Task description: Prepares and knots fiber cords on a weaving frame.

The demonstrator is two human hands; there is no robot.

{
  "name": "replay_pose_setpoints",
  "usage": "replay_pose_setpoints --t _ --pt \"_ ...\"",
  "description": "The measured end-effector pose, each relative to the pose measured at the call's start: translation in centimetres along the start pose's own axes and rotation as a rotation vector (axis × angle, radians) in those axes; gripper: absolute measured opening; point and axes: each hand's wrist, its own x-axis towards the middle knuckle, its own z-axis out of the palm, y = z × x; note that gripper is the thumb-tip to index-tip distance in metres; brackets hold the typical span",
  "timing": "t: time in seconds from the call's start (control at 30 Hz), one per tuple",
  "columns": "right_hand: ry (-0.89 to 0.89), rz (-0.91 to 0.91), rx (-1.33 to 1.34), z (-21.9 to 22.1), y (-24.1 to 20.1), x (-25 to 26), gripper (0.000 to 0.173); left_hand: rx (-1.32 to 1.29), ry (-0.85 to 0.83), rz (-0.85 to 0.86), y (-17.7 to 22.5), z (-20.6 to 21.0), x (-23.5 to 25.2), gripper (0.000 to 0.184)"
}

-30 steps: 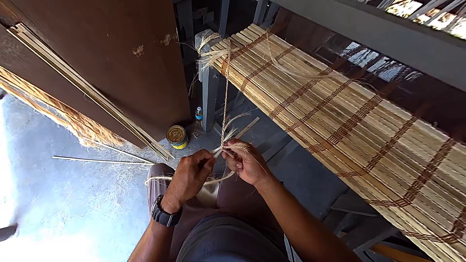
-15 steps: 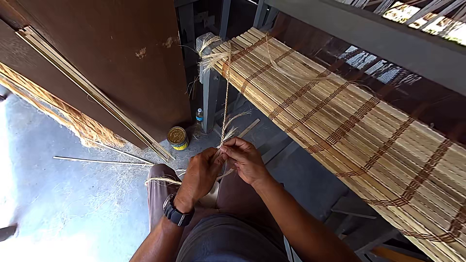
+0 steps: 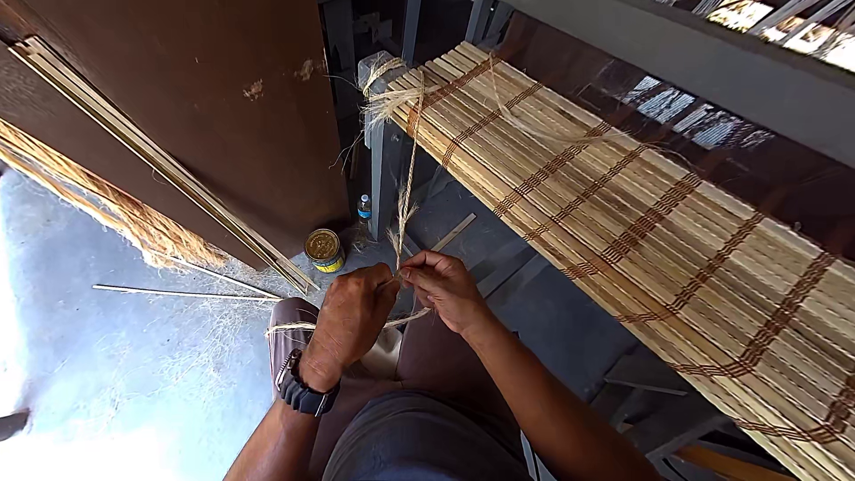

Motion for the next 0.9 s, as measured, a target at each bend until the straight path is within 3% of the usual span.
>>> replay_pose_setpoints --t 0.3,0.5,0.67,0.9 --pt "-0.028 0.021 0.027 -0.2 0.1 0.0 0.007 0.093 0.056 -0.029 -1.2 2.7 -0.5 0.032" --pt "-0.025 0.088 0.072 0.2 -0.4 0.1 0.008 0.268 0.214 0.042 -1.5 4.2 -0.9 0.03" --pt "0.002 -0.014 0.02 0.4 0.8 0.3 0.006 0.266 0.279 0.061 -0.7 5.0 -1.6 0.032" --pt "-0.065 0.094 0.094 0.3 0.1 -0.3 0.009 0.373 0.198 0.005 -1.1 5.8 -1.5 0.034"
